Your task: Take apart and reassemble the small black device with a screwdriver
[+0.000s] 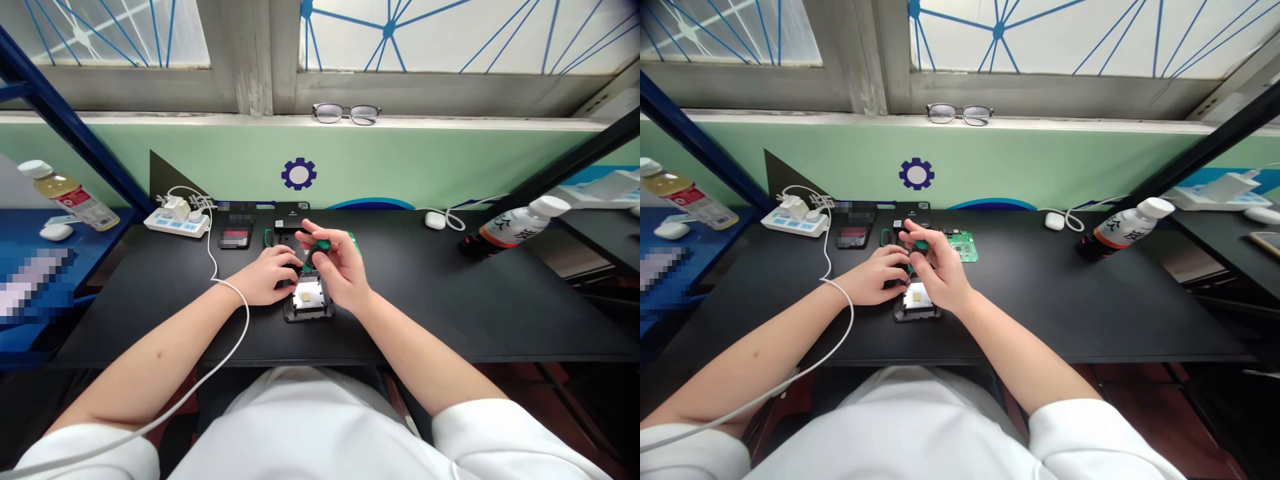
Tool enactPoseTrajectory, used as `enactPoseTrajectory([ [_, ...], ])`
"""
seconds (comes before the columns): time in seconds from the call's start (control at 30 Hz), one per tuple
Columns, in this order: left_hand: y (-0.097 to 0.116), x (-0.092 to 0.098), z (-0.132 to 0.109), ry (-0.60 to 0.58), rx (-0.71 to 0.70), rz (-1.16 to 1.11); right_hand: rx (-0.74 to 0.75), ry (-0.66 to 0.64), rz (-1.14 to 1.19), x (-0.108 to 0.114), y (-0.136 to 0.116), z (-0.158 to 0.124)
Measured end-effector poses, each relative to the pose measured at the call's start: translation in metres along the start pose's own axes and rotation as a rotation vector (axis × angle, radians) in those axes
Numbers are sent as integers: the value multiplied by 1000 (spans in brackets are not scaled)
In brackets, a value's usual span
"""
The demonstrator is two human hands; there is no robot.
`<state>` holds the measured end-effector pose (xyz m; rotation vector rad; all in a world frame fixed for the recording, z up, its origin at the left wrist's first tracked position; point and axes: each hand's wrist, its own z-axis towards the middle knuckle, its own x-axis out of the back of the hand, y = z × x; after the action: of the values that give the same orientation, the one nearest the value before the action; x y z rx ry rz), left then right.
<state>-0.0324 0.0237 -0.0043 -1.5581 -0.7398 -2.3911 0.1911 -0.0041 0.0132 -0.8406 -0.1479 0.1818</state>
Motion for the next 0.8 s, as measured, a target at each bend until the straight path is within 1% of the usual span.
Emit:
enactPoseTrajectory([
  [0.13,1,1,0,-3,-4,9,129,32,-292,8,-4,4],
  [0.2,2,1,0,-3,-6,8,181,40,-335,9,-5,5],
  [0.3,2,2,0,8,-5,-3,199,28,-267,6,-5,5],
  [0.47,0,0,1,-4,11,-20,47,20,-62,-1,-1,-1],
  [0.57,-2,-2,1,1,0,-5,-3,13,18,-4,1,-3],
  [0.67,-3,-3,1,1,2,5,17,-19,-25,-2,1,-3],
  [0.8,-2,-1,1,-21,30,-6,104,-9,-226,4,-1,2],
])
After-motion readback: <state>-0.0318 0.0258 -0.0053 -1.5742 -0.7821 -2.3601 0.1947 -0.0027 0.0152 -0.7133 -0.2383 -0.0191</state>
